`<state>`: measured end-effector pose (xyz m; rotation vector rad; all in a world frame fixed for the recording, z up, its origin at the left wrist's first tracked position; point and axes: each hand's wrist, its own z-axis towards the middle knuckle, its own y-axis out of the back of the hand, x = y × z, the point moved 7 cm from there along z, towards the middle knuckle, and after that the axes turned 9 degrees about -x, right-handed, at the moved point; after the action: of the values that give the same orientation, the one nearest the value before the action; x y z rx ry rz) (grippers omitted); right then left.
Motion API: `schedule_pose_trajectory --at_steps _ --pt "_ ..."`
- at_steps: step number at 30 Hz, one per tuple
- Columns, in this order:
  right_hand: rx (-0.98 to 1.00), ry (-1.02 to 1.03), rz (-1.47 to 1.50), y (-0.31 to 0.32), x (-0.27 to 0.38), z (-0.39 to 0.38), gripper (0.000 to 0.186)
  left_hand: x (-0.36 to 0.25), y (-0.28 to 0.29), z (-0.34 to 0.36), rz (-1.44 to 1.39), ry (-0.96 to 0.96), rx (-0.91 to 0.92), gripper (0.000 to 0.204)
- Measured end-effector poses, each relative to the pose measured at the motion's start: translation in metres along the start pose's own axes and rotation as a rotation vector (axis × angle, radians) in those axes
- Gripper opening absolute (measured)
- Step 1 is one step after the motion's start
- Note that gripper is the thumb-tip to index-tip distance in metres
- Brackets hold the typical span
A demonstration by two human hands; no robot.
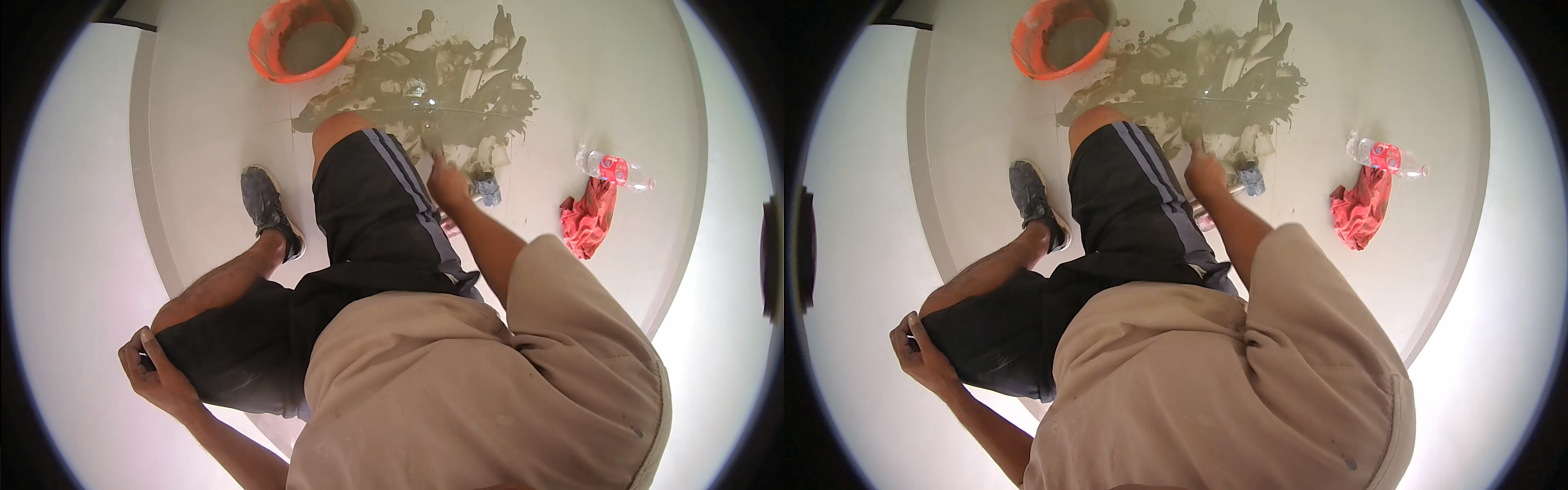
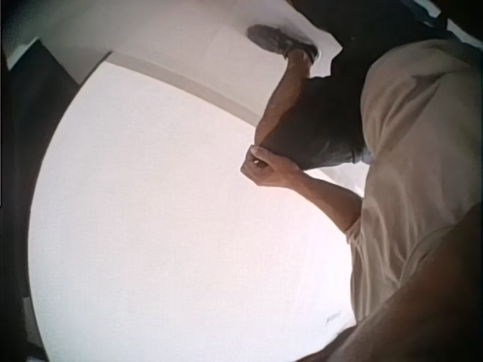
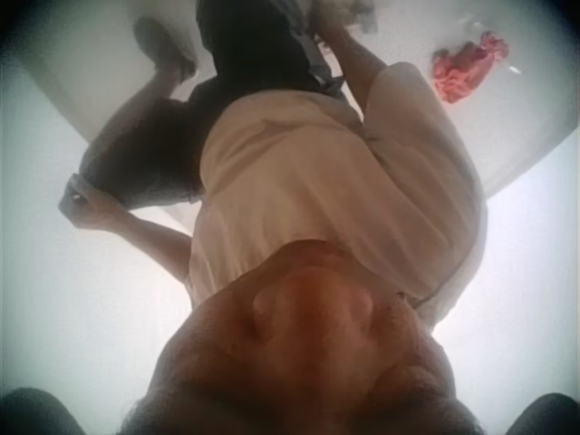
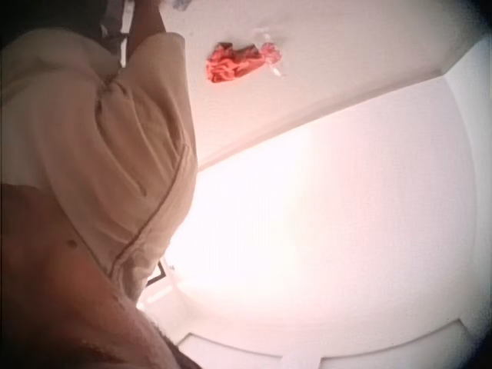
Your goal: The person applies grout to the gaps between floor tiles using a putty knife and a hammer, wipes the surface with a red cloth, and cleans the tiles using a sponge and water from a bottle.
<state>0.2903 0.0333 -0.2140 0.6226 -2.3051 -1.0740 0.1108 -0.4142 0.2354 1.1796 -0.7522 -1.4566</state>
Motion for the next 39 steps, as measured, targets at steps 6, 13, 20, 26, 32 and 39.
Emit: schedule_pose_trajectory --at_steps 6,13,20,26,32,39 --pt "-0.192 0.069 0.029 -0.012 0.005 -0.005 0.059 0.002 -0.001 0.000 0.044 0.003 0.015 0.027" --pt "-0.051 0.102 0.017 -0.045 0.022 0.002 0.058 0.010 0.000 -0.001 0.082 0.005 0.029 0.026" --pt "-0.346 0.323 -0.017 0.066 0.122 0.129 0.043 0.001 -0.005 0.007 0.022 -0.003 0.042 0.024" --pt "-0.031 0.519 -0.408 0.057 0.163 0.175 0.044 0.000 -0.006 0.003 0.034 -0.017 0.067 0.022" --pt "-0.099 0.622 -0.422 0.066 0.171 0.118 0.042 0.028 -0.009 -0.002 -0.038 0.067 0.093 0.021" --pt "0.111 0.775 -0.550 -0.004 0.264 0.122 0.044 0.020 -0.012 0.000 -0.080 0.018 0.107 0.019"
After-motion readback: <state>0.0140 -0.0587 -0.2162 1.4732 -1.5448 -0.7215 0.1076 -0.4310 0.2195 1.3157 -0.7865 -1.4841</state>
